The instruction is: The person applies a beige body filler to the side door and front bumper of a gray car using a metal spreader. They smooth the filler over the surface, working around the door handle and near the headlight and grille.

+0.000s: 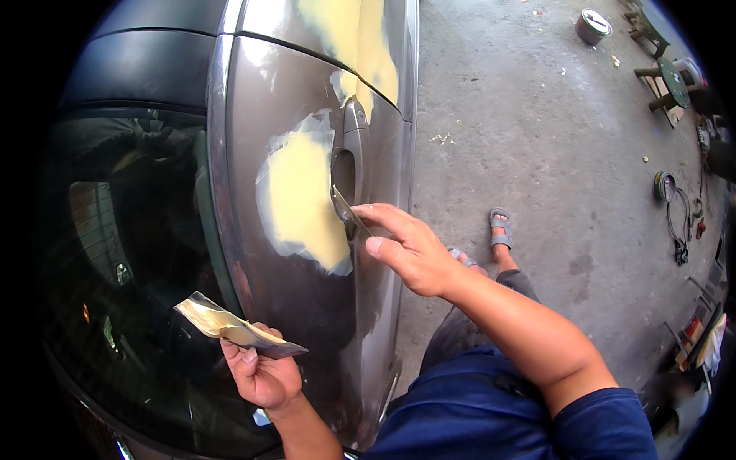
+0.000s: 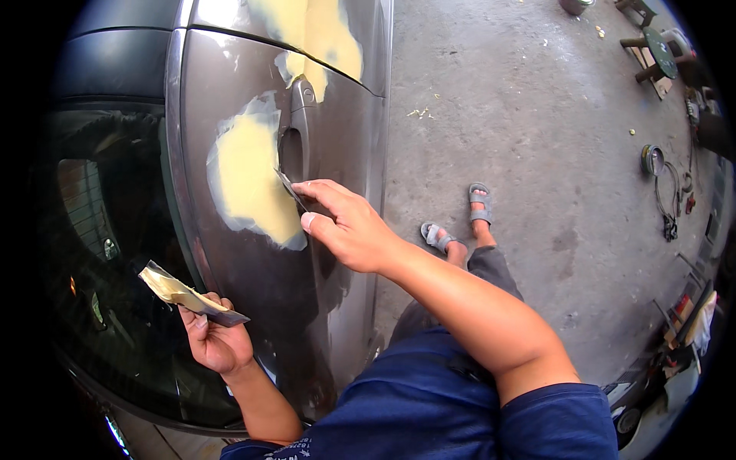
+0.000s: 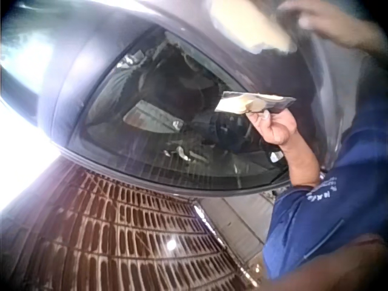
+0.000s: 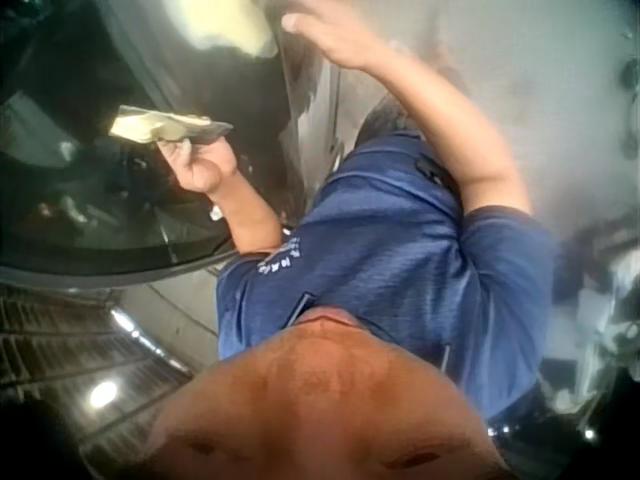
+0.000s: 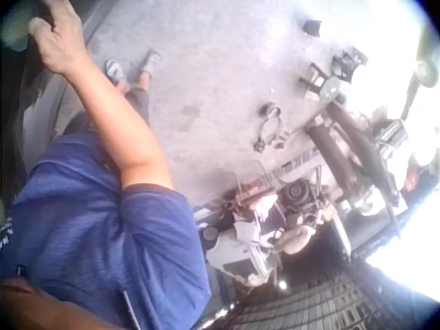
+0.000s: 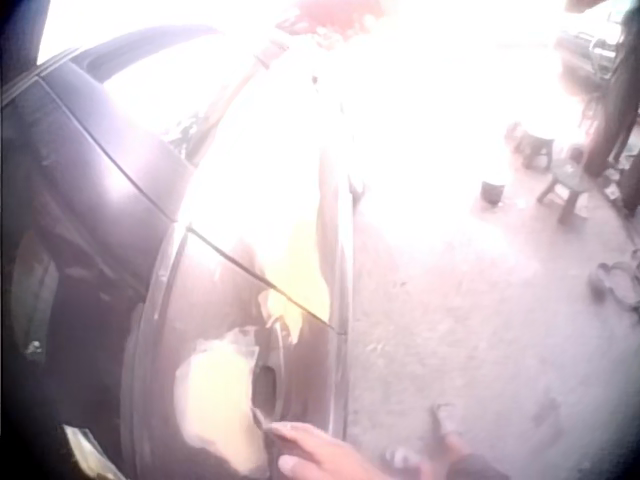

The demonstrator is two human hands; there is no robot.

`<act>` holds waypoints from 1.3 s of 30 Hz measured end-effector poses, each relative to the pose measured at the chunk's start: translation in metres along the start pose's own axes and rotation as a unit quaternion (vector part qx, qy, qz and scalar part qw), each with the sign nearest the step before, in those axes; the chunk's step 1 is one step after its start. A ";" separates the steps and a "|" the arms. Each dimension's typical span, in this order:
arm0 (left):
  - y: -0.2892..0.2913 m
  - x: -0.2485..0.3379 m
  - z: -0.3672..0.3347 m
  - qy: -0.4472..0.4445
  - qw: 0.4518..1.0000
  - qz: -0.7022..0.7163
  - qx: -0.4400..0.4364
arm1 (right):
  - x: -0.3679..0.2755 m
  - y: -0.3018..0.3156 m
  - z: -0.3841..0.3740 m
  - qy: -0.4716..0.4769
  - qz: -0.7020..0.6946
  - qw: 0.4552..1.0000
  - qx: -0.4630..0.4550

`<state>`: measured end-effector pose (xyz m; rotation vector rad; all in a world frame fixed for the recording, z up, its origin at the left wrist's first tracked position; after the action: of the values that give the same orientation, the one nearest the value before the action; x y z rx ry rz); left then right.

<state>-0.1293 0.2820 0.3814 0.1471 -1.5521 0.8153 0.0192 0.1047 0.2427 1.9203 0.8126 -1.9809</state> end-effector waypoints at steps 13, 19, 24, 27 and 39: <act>0.007 -0.008 0.012 0.003 0.999 -0.010 0.036 | 0.009 -0.011 0.011 -0.028 0.015 0.998 -0.062; 0.008 -0.014 0.015 0.013 0.999 -0.010 0.035 | -0.001 -0.011 0.000 0.075 0.087 0.993 -0.006; 0.009 -0.018 0.019 0.015 0.998 -0.015 0.053 | 0.007 -0.017 0.015 0.052 0.098 0.993 -0.034; 0.011 -0.019 0.021 0.014 0.998 -0.020 0.059 | 0.002 -0.012 0.012 0.044 0.072 0.996 -0.007; -0.007 -0.037 0.027 0.042 0.996 -0.033 0.066 | -0.030 -0.012 0.041 0.065 0.005 0.997 -0.036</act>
<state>-0.1414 0.2483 0.3524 0.2563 -1.4083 0.8601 -0.0185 0.0859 0.2730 2.0249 0.8925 -1.8111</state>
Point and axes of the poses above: each hand's wrist, its own z-axis away from the middle knuckle, its own y-axis out of the back of the hand, x = y × z, the point moved 9 cm from there along -z, towards the middle knuckle, and after that the axes turned 8 degrees about z, right-handed, at the moved point
